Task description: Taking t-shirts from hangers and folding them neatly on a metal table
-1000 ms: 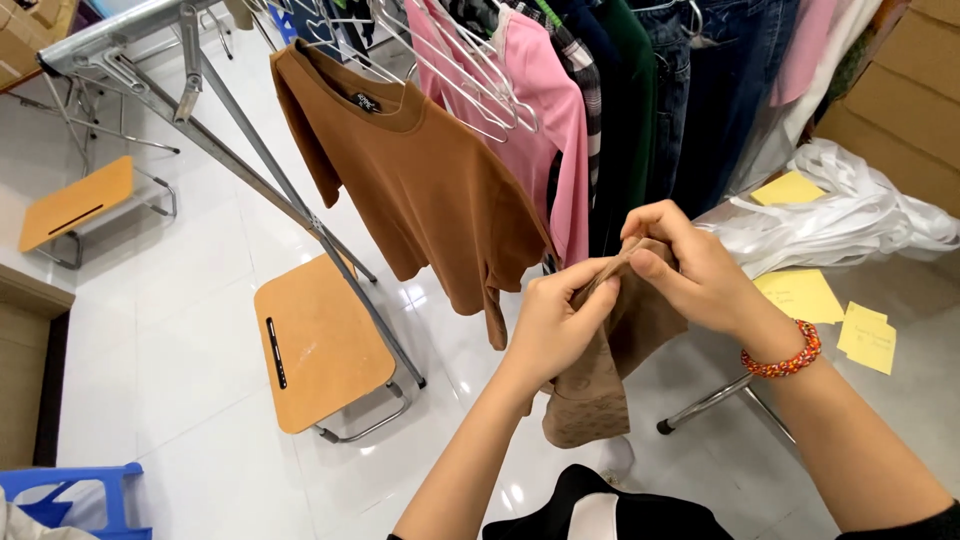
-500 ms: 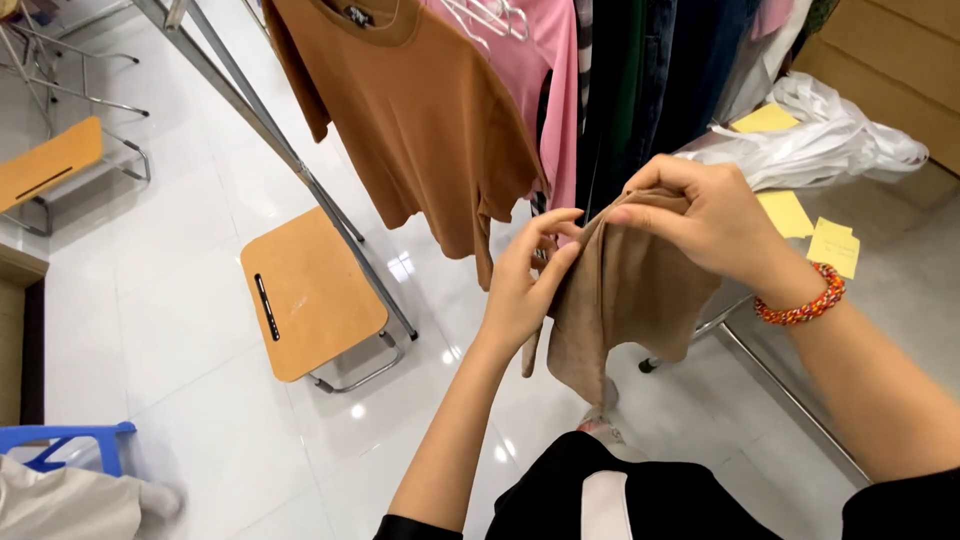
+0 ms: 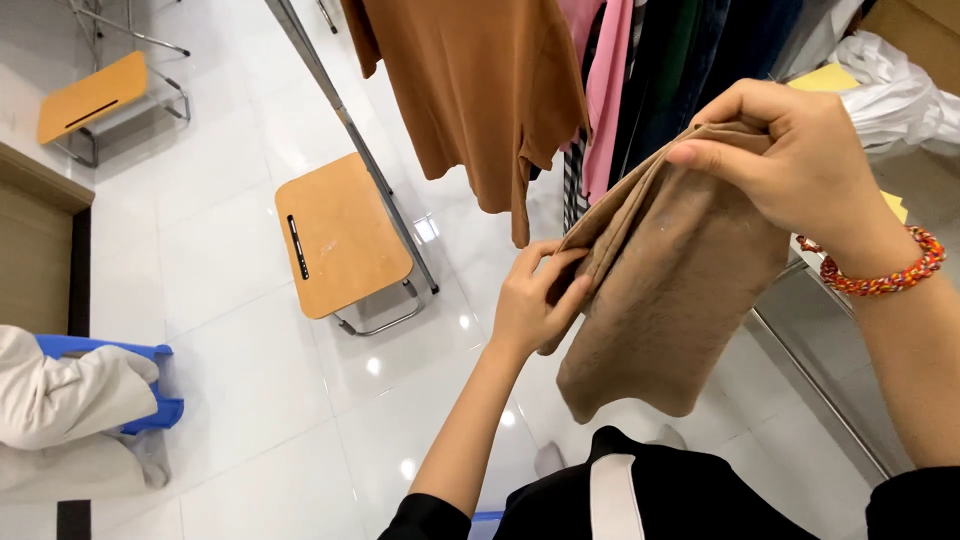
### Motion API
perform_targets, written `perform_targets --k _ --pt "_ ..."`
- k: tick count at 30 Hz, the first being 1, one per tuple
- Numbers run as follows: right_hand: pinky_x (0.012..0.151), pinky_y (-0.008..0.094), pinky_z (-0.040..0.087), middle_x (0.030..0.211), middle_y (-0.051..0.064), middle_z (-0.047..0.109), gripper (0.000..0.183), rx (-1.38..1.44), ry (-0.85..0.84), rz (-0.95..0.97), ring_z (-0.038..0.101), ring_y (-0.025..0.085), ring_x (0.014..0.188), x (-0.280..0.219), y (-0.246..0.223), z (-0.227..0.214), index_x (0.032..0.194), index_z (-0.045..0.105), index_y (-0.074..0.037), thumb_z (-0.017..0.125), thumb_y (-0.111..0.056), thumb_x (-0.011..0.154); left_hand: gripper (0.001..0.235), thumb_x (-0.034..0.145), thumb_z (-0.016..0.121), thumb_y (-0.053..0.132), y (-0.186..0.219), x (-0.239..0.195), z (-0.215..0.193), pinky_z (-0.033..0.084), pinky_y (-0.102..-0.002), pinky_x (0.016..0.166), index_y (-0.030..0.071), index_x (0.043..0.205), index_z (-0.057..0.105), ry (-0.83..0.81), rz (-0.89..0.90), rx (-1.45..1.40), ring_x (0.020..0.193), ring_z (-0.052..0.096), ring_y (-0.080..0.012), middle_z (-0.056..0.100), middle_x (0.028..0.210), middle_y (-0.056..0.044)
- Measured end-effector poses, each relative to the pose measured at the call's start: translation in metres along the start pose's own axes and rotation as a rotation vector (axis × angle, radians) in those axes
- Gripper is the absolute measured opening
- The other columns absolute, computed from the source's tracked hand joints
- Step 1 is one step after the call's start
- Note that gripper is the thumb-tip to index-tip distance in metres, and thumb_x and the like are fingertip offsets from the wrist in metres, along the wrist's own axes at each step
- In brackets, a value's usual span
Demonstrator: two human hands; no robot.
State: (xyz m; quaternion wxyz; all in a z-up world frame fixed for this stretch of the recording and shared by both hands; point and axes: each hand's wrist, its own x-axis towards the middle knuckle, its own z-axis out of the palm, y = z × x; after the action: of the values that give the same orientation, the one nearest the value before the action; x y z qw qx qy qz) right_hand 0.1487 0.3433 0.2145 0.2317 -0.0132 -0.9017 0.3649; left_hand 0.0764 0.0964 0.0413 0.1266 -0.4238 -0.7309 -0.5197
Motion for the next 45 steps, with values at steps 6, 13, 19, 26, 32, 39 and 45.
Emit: perform_targets --k 6,13,19,26,32,39,45 --pt "0.086 0.025 0.051 0.101 0.007 0.075 0.019 -0.03 0.03 -0.115 0.068 0.012 0.096 0.007 -0.013 -0.013 0.106 0.071 0.0 0.086 -0.013 0.106 0.007 0.093 0.069 0.004 -0.018 -0.042 0.03 0.056 -0.04 0.089 -0.001 0.095 0.065 0.126 -0.088 0.101 0.112 0.065 -0.0305 0.065 0.123 -0.012" --pt "0.085 0.026 0.049 0.101 0.009 0.073 0.019 -0.008 0.028 -0.227 0.065 0.014 0.093 0.004 -0.02 -0.012 0.105 0.07 0.002 0.086 -0.007 0.106 0.018 0.098 0.055 0.008 -0.103 -0.078 0.054 0.048 -0.039 0.089 0.007 0.097 0.073 -0.088 -0.469 0.074 0.097 0.055 -0.0324 0.067 0.105 -0.005" --pt "0.081 0.022 0.048 0.091 0.001 0.076 0.02 -0.102 -0.083 -0.139 0.066 0.006 0.09 0.018 0.012 -0.017 0.099 0.075 -0.004 0.086 -0.02 0.094 0.018 0.088 0.055 -0.001 -0.185 -0.076 -0.022 0.046 -0.04 0.098 0.007 0.093 0.07 0.05 -0.411 0.172 0.112 0.059 -0.0336 0.069 0.119 -0.009" --pt "0.075 0.03 0.042 0.084 -0.002 0.078 0.026 -0.359 -0.3 0.043 0.06 0.014 0.078 -0.002 0.098 0.012 0.092 0.082 -0.011 0.082 -0.037 0.091 0.017 0.093 0.066 0.008 -0.158 -0.056 -0.14 0.049 -0.036 0.086 0.012 0.096 0.082 -0.006 -0.358 0.454 0.102 0.057 -0.0244 0.075 0.097 0.003" --pt "0.085 0.032 0.042 0.099 0.003 0.075 0.022 -0.249 -0.081 0.148 0.06 0.015 0.096 -0.032 0.136 0.018 0.109 0.081 -0.007 0.083 -0.027 0.102 0.019 0.087 0.066 0.006 -0.128 -0.035 -0.155 0.049 -0.03 0.078 0.017 0.088 0.082 -0.083 -0.505 0.299 0.09 0.06 -0.0155 0.071 0.088 0.006" --pt "0.101 0.03 0.046 0.12 0.01 0.074 0.018 -0.201 0.152 -0.014 0.063 0.018 0.112 -0.046 0.157 -0.003 0.127 0.078 0.0 0.087 -0.011 0.117 0.016 0.083 0.077 0.002 -0.116 -0.011 -0.15 0.054 -0.024 0.075 0.014 0.089 0.084 0.048 -0.371 0.164 0.087 0.068 -0.0113 0.076 0.09 0.004" --pt "0.103 0.028 0.046 0.119 0.005 0.074 0.012 -0.069 0.067 0.122 0.064 0.014 0.115 -0.052 0.125 -0.011 0.118 0.075 -0.004 0.079 -0.007 0.107 0.024 0.084 0.067 0.004 -0.101 -0.003 -0.139 0.053 -0.026 0.076 0.019 0.091 0.085 0.043 -0.566 0.07 0.089 0.065 -0.0107 0.072 0.093 0.005"
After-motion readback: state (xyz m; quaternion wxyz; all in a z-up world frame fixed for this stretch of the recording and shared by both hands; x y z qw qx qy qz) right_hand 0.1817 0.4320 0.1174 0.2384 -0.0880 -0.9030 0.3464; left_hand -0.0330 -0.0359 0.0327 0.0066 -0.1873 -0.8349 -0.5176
